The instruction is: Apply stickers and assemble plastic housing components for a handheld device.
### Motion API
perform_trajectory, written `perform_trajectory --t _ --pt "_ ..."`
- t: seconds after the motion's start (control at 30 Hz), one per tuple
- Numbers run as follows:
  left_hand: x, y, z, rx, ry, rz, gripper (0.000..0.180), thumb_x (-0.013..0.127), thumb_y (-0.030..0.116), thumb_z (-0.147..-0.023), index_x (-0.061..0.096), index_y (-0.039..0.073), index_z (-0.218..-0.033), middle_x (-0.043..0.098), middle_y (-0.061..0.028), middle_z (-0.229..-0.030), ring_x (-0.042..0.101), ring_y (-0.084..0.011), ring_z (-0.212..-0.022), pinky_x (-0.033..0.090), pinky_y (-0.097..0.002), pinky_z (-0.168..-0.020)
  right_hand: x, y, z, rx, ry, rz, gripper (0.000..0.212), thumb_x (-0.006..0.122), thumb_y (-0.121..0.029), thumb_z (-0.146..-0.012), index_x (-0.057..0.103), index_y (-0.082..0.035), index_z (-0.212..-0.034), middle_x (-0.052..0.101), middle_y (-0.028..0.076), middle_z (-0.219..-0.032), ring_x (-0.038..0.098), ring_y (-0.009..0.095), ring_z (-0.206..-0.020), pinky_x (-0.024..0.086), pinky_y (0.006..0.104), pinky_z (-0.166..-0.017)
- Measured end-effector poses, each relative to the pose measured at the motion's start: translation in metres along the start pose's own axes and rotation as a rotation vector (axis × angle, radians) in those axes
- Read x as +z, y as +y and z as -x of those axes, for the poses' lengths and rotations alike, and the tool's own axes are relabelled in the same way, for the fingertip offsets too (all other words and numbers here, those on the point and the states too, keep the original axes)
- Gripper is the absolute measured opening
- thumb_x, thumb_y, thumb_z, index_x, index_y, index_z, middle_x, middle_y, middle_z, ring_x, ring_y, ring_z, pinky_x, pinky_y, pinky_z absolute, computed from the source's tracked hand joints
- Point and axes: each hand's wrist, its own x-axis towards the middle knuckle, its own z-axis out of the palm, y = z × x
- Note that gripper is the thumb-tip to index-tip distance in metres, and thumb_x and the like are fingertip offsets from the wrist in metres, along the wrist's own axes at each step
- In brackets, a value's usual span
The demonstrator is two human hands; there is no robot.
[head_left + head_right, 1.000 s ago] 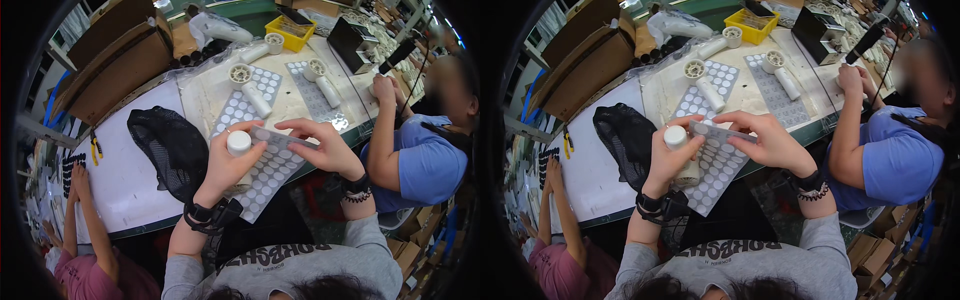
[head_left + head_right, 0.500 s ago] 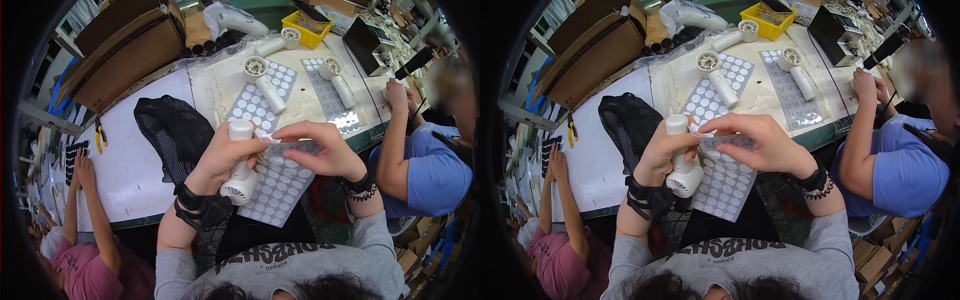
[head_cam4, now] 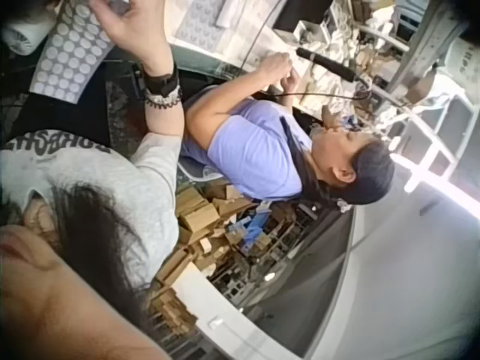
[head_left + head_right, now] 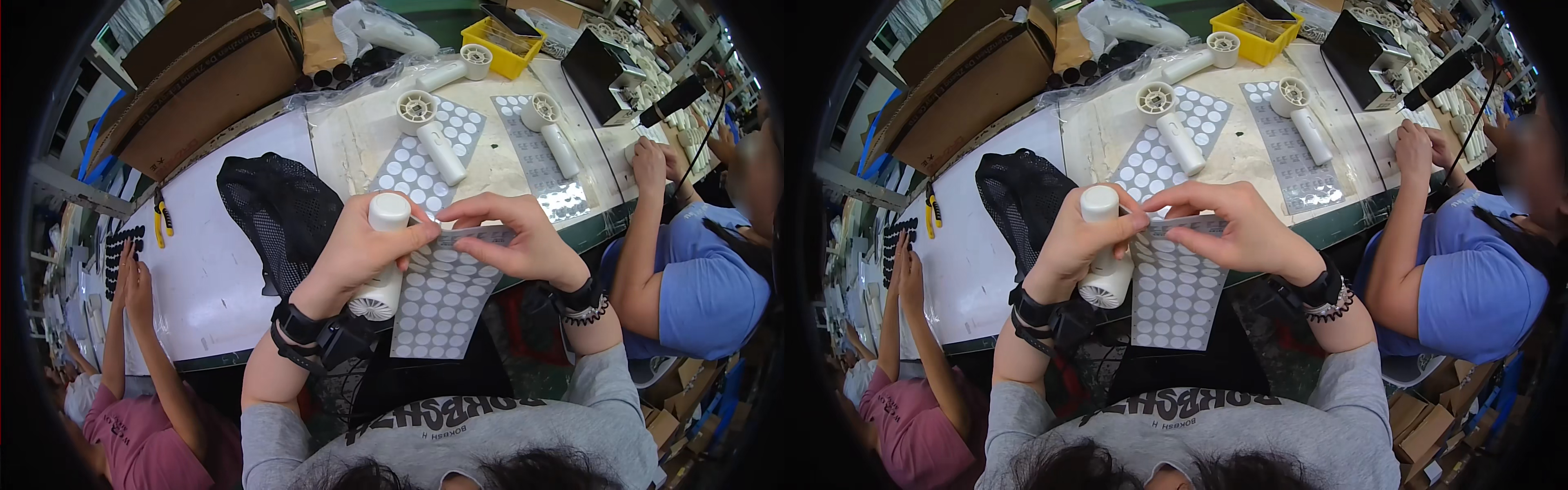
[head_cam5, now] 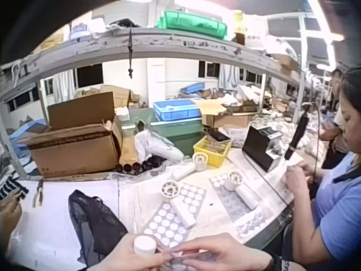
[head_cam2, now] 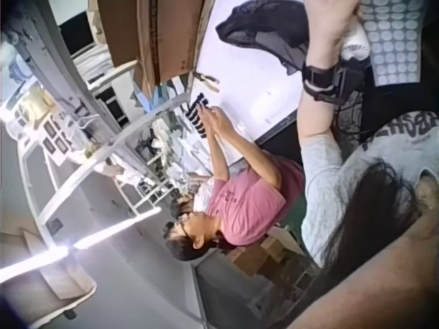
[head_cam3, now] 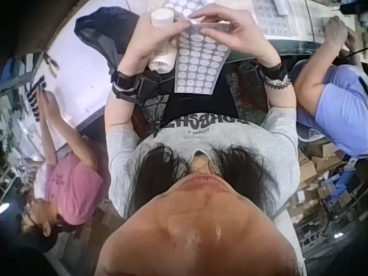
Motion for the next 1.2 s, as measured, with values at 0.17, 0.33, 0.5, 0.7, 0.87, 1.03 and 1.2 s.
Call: perform_trajectory --t 0.17,0.33,0.5,0.7,0.87,1.03,1.2 --pt "-0.005 0.0 0.001 -0.065 -0.075 0.118 0.015 0.071 0.008 -0.073 0.061 0.0 -0.079 0.06 -0.0045 -0.065 0.052 -0.0075 -0.048 0.038 -0.0195 -0.045 -0.001 -0.008 0.003 -0.058 -0.05 0.013 0.037 0.066 0.003 -0.073 0.063 -0.007 -0.109 0.066 0.009 -0.089 0.064 0.016 -0.08 0.05 0.0267 -0.073" --pt "-0.005 -0.001 0.001 -0.221 -0.23 0.231 0.014 0.07 0.006 -0.07 0.061 0.0 -0.078 0.058 -0.0052 -0.062 0.051 -0.0095 -0.045 0.036 -0.022 -0.044 -0.001 -0.011 0.002 -0.116 -0.14 -0.039 0.04 0.065 0.005 -0.072 0.064 -0.01 -0.109 0.066 0.008 -0.088 0.065 0.017 -0.078 0.052 0.0281 -0.071" --pt "-0.005 -0.007 -0.005 -0.23 -0.258 0.186 0.014 0.069 0.006 -0.07 0.061 -0.001 -0.079 0.058 -0.0056 -0.061 0.05 -0.0096 -0.045 0.036 -0.022 -0.044 -0.001 -0.002 0.004 -0.22 -0.149 0.058 0.037 0.068 0.001 -0.071 0.065 -0.011 -0.106 0.065 0.008 -0.081 0.064 0.021 -0.071 0.05 0.0279 -0.063" --pt "-0.008 -0.007 -0.009 -0.214 -0.173 0.154 0.014 0.07 0.006 -0.069 0.061 -0.001 -0.077 0.058 -0.0063 -0.062 0.049 -0.0097 -0.044 0.036 -0.0216 -0.044 -0.001 -0.014 -0.003 -0.33 -0.123 0.409 0.024 0.069 -0.009 -0.073 0.064 -0.01 -0.097 0.062 0.005 -0.073 0.062 0.022 -0.067 0.049 0.0308 -0.057" --pt "-0.01 -0.005 -0.013 -0.194 -0.148 0.13 0.014 0.071 0.007 -0.069 0.061 -0.001 -0.076 0.058 -0.0061 -0.062 0.05 -0.0096 -0.045 0.036 -0.0211 -0.044 0.001 -0.018 -0.006 -0.402 -0.081 0.559 0.023 0.069 -0.006 -0.071 0.064 -0.008 -0.093 0.061 0.006 -0.072 0.061 0.022 -0.066 0.048 0.0307 -0.057" --pt "-0.008 -0.004 -0.018 -0.149 -0.086 0.15 0.013 0.069 0.006 -0.07 0.06 0.0 -0.076 0.057 -0.0058 -0.062 0.05 -0.0096 -0.045 0.037 -0.0205 -0.045 0.001 -0.006 -0.011 -0.451 0.003 0.562 0.019 0.069 -0.008 -0.071 0.063 -0.008 -0.089 0.06 0.005 -0.076 0.061 0.021 -0.067 0.049 0.0301 -0.058" --pt "-0.012 -0.01 -0.031 -0.103 0.064 0.071 0.013 0.069 0.008 -0.071 0.059 0.001 -0.076 0.057 -0.0039 -0.061 0.049 -0.0086 -0.043 0.037 -0.0212 -0.043 -0.005 0.0 -0.014 -0.4 0.014 0.508 0.017 0.069 -0.004 -0.07 0.062 -0.007 -0.085 0.059 0.007 -0.088 0.059 0.021 -0.075 0.05 0.0293 -0.062"
